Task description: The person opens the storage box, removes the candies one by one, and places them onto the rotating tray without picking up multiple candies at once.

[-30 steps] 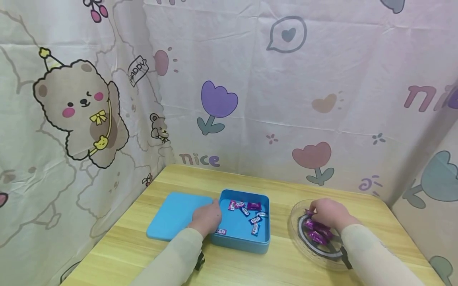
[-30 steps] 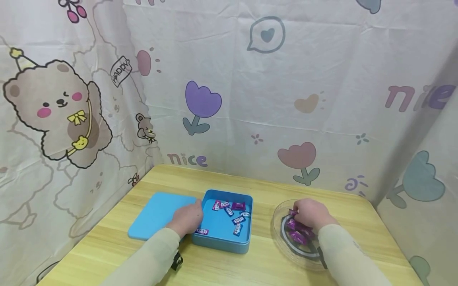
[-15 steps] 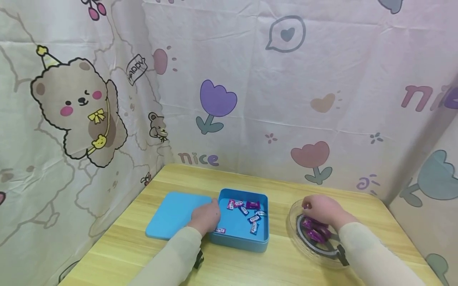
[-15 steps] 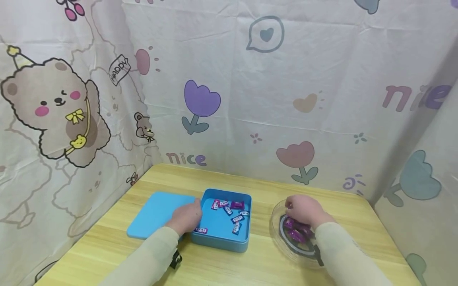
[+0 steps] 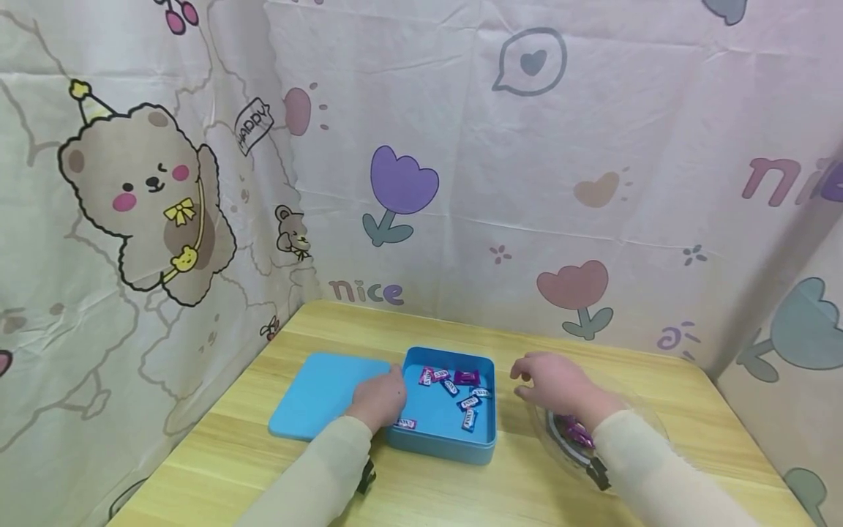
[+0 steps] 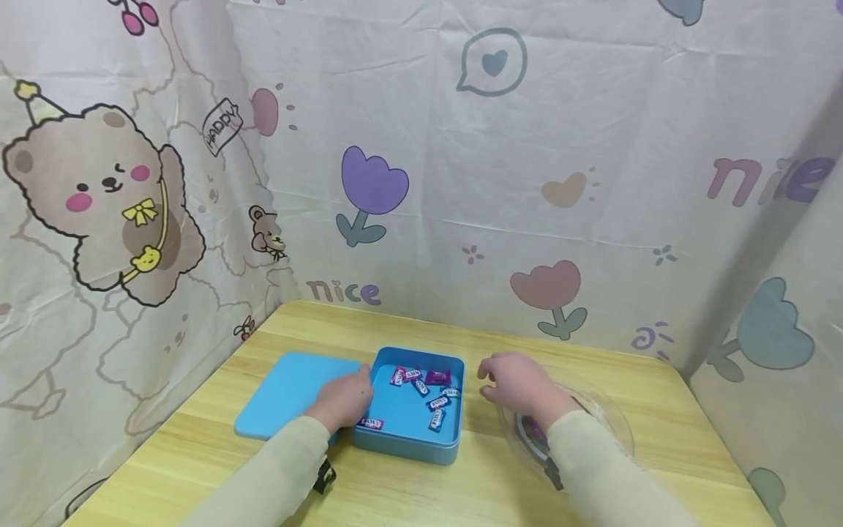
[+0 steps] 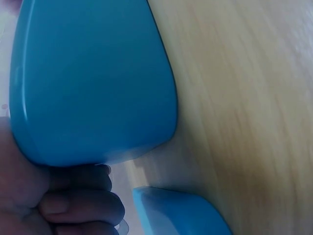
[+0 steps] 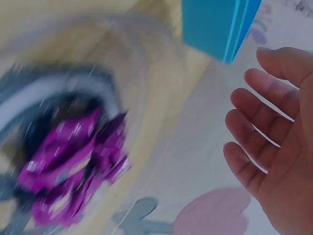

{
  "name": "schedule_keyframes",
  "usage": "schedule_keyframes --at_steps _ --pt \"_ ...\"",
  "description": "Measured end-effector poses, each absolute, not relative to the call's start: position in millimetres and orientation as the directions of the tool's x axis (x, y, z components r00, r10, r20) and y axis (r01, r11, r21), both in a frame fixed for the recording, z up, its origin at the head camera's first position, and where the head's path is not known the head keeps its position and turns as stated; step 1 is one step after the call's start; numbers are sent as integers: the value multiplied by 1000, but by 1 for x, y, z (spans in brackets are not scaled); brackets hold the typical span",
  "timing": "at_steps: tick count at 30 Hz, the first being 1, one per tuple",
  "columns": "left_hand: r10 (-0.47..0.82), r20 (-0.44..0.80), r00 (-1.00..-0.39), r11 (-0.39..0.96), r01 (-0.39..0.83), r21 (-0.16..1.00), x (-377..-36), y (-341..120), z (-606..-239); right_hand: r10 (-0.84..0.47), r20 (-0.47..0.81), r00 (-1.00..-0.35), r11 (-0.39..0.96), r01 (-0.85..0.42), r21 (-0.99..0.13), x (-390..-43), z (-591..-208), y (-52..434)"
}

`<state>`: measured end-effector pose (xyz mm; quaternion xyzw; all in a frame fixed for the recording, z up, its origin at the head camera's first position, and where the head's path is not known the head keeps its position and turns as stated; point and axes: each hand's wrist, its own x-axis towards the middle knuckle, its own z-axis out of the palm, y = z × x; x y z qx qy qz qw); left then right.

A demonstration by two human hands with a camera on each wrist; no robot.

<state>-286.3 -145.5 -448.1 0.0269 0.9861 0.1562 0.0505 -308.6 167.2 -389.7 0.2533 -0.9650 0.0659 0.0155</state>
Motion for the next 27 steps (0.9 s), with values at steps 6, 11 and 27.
schedule_keyframes --at_steps 6,11,27 --pt "66 -92 -994 955 37 295 -289 -143 -448 -562 91 -822 815 -569 -106 -298 -392 139" --pt "62 -95 -994 958 33 283 -289 -143 -449 -620 88 -779 774 -626 -93 -295 -403 122" --pt "45 -110 -993 950 9 311 -288 -143 -450 -641 -17 -768 766 -641 49 -288 -428 85"
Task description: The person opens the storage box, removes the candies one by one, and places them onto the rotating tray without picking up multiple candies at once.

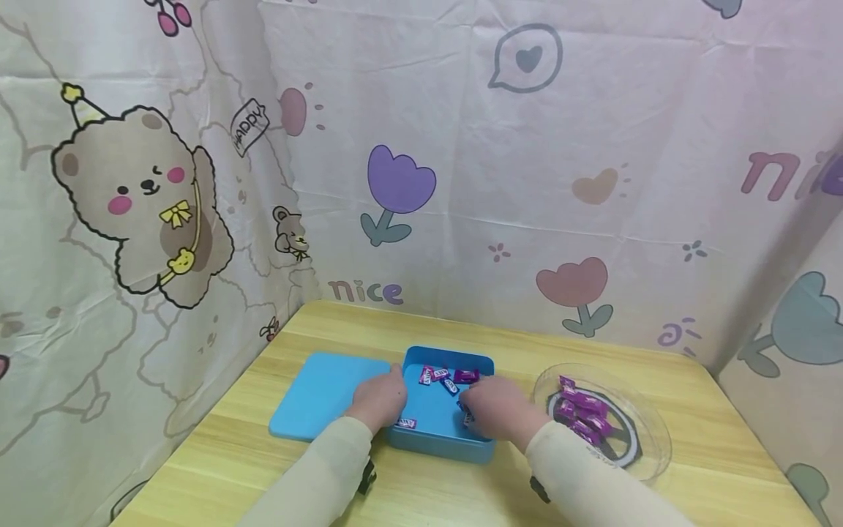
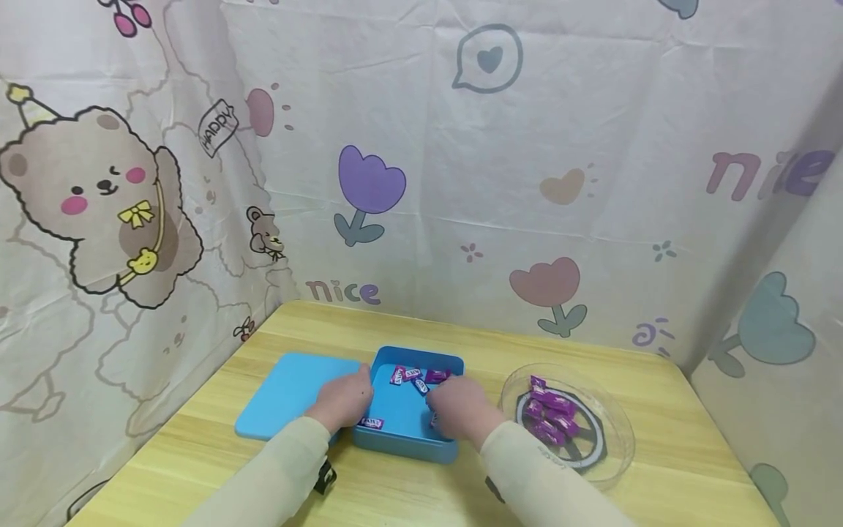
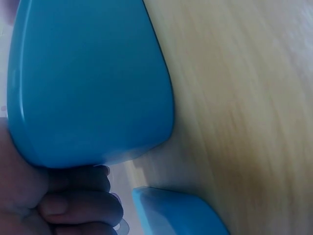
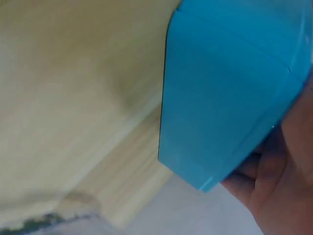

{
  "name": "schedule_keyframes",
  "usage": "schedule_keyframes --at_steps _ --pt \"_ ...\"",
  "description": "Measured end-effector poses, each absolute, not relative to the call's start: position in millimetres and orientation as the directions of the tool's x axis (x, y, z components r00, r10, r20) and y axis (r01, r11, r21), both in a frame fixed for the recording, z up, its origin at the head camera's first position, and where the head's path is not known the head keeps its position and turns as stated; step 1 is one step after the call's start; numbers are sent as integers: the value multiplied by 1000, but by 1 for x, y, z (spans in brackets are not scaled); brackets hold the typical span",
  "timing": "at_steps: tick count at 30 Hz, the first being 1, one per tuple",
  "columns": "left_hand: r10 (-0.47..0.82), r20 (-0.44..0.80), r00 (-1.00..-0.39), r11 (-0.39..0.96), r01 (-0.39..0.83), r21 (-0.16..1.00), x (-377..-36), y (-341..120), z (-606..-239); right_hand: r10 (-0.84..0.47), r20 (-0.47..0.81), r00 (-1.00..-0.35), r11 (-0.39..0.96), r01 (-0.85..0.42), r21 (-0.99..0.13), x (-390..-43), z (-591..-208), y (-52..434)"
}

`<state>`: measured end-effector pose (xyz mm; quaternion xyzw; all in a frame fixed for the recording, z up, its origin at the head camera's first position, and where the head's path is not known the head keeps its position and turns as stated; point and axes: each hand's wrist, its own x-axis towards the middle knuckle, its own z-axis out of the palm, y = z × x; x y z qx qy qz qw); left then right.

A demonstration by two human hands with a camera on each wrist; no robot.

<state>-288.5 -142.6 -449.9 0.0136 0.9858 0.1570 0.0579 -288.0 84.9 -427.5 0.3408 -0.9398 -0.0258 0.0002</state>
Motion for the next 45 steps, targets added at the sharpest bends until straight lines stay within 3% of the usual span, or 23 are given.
schedule_keyframes --at_steps 13,22,28,33,45 --pt "42 -108 -993 953 8 304 -286 -143 -449 -635 -41 -772 757 -632 167 -294 -442 71" --pt "58 -100 -993 956 27 291 -285 -147 -456 -630 -54 -774 759 -630 166 -291 -447 64" --pt "65 -92 -994 958 36 285 -288 -148 -453 -638 -17 -770 760 -633 148 -293 -443 64" --pt "62 -92 -994 959 34 280 -290 -147 -450 -651 86 -754 757 -637 145 -297 -426 68" --pt "62 -102 -993 964 33 264 -289 -149 -454 -482 254 -838 846 -521 -112 -301 -394 142"
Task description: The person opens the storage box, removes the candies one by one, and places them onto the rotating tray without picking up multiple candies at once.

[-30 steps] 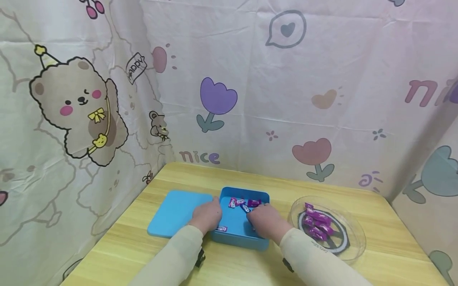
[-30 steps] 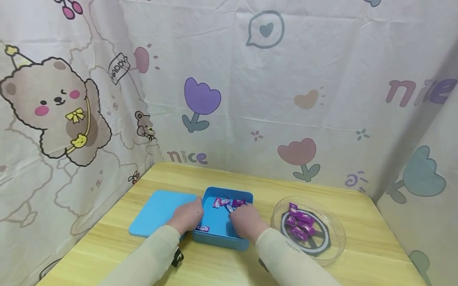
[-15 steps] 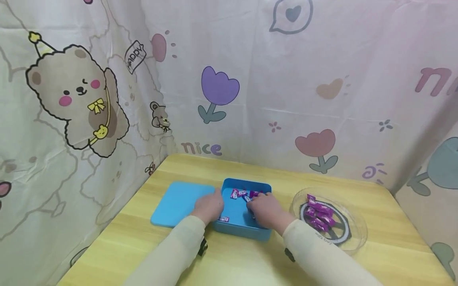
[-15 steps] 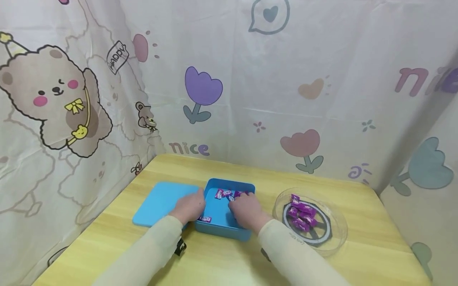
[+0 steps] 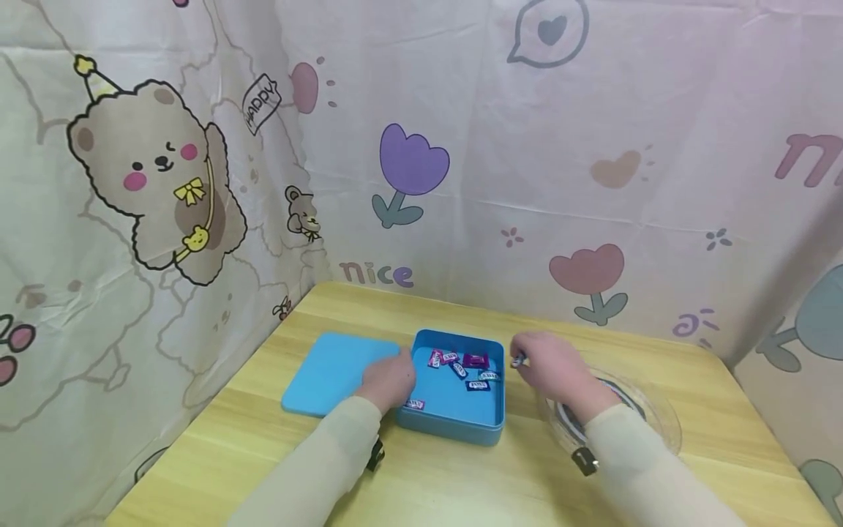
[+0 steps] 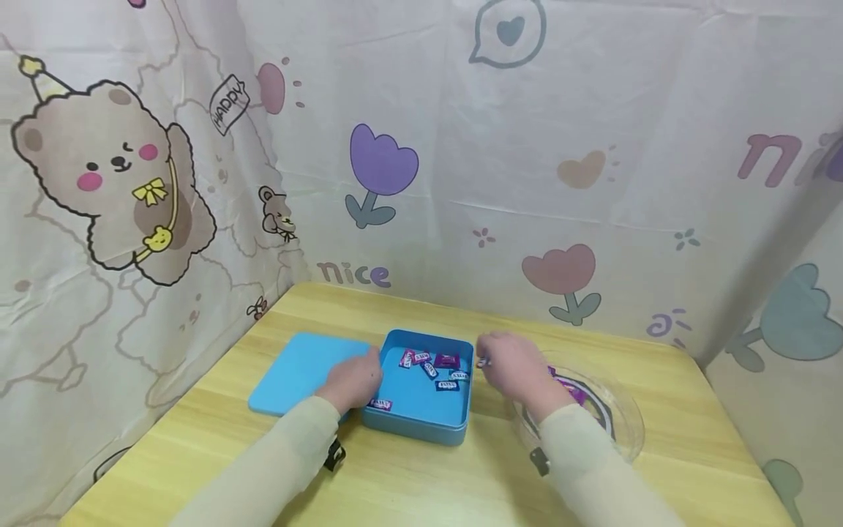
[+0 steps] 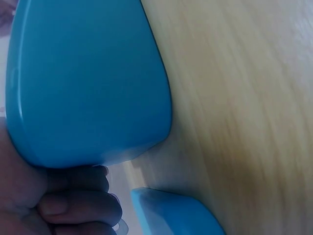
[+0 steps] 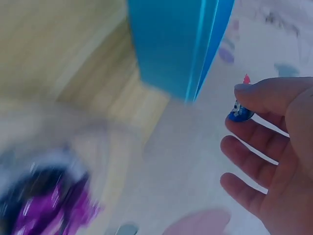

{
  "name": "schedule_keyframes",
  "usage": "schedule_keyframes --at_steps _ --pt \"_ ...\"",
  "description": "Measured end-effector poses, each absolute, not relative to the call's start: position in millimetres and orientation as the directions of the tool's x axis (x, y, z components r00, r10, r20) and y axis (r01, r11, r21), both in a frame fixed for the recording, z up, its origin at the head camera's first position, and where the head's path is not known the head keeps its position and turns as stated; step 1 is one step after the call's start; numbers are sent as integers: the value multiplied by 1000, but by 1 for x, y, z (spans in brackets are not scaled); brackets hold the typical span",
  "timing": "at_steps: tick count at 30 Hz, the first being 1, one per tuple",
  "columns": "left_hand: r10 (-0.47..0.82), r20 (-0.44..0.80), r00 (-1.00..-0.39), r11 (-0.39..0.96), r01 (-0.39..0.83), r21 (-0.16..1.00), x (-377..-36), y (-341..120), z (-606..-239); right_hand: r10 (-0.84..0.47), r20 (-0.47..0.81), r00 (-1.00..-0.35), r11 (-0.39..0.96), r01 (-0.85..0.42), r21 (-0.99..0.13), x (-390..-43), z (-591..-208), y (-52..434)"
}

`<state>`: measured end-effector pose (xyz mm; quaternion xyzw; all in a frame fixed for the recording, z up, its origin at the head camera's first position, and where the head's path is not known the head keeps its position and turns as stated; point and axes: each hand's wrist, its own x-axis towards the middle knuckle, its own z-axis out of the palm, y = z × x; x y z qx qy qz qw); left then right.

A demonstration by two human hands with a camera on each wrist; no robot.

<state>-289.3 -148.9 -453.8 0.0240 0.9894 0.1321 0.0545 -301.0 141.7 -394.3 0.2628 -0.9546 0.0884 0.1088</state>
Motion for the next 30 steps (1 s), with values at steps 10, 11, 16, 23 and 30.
schedule_keyframes --at_steps 10,11,16,23,30 --pt "56 -102 -993 960 25 280 -290 -148 -452 -358 50 -932 915 -361 -181 -297 -412 217" --pt "52 -102 -993 959 21 283 -290 -147 -452 -349 30 -937 917 -348 -193 -296 -414 222" --pt "51 -103 -993 958 20 285 -289 -147 -450 -329 -21 -944 920 -316 -232 -296 -420 237" --pt "47 -116 -992 952 9 307 -287 -148 -452 -304 -54 -951 928 -282 -245 -295 -426 244" --pt "44 -111 -993 944 5 329 -285 -147 -449 -282 -67 -957 939 -260 -226 -295 -430 252"
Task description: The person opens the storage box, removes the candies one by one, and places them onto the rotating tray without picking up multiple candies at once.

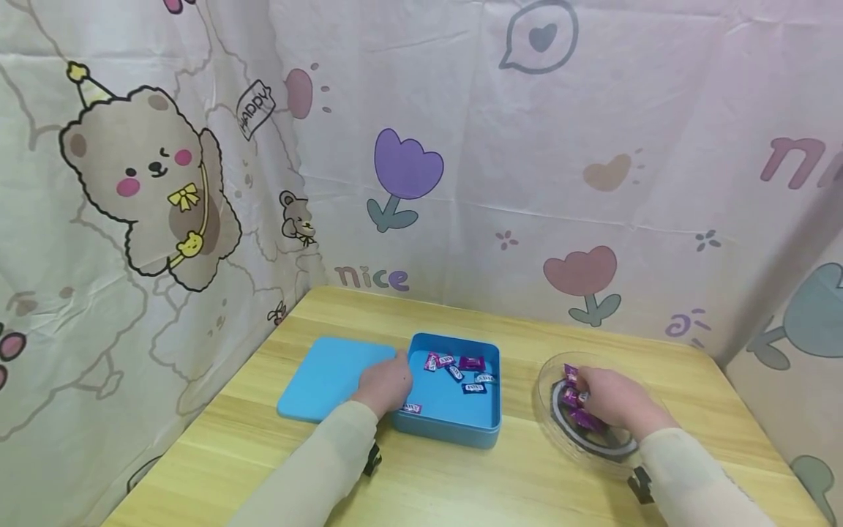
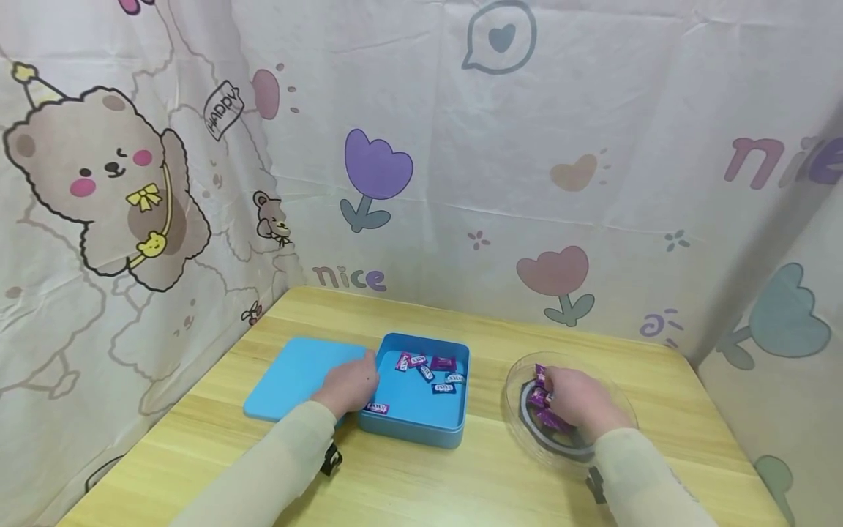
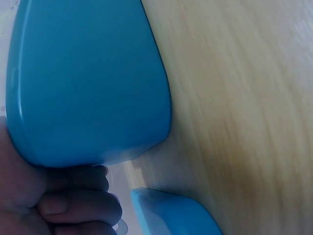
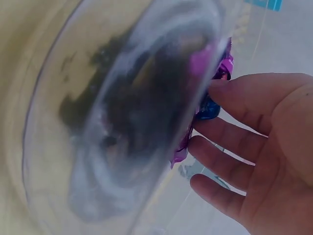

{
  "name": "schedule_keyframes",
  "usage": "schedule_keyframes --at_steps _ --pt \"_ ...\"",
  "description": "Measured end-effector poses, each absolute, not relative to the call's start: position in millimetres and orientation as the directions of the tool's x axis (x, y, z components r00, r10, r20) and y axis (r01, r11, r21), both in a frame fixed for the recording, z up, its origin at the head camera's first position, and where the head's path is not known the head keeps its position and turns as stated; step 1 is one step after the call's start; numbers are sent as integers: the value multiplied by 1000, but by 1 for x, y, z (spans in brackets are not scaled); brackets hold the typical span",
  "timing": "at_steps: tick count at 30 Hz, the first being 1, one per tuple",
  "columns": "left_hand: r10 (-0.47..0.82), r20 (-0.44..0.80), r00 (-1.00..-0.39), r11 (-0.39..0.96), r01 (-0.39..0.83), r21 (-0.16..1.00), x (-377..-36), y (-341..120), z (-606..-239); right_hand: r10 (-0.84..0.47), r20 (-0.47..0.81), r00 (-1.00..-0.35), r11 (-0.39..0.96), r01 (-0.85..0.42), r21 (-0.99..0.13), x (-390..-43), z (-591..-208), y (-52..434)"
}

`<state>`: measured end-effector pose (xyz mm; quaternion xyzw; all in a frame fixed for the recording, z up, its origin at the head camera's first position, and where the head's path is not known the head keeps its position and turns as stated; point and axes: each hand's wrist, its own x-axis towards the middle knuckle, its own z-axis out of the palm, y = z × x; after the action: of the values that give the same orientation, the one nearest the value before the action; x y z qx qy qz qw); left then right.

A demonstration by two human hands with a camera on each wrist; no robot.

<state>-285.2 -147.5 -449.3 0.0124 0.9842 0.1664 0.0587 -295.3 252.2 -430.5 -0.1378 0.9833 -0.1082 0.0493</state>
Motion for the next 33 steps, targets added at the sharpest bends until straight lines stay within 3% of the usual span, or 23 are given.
schedule_keyframes --at_steps 12,24,33 --pt "48 -114 -992 957 13 289 -286 -147 -448 -318 -2 -948 922 -309 -235 -293 -419 246" --pt "51 -109 -993 961 19 275 -288 -147 -451 -430 139 -892 874 -450 -184 -289 -401 191" --pt "55 -117 -992 960 20 279 -289 -147 -450 -438 192 -878 862 -471 -189 -294 -410 150"
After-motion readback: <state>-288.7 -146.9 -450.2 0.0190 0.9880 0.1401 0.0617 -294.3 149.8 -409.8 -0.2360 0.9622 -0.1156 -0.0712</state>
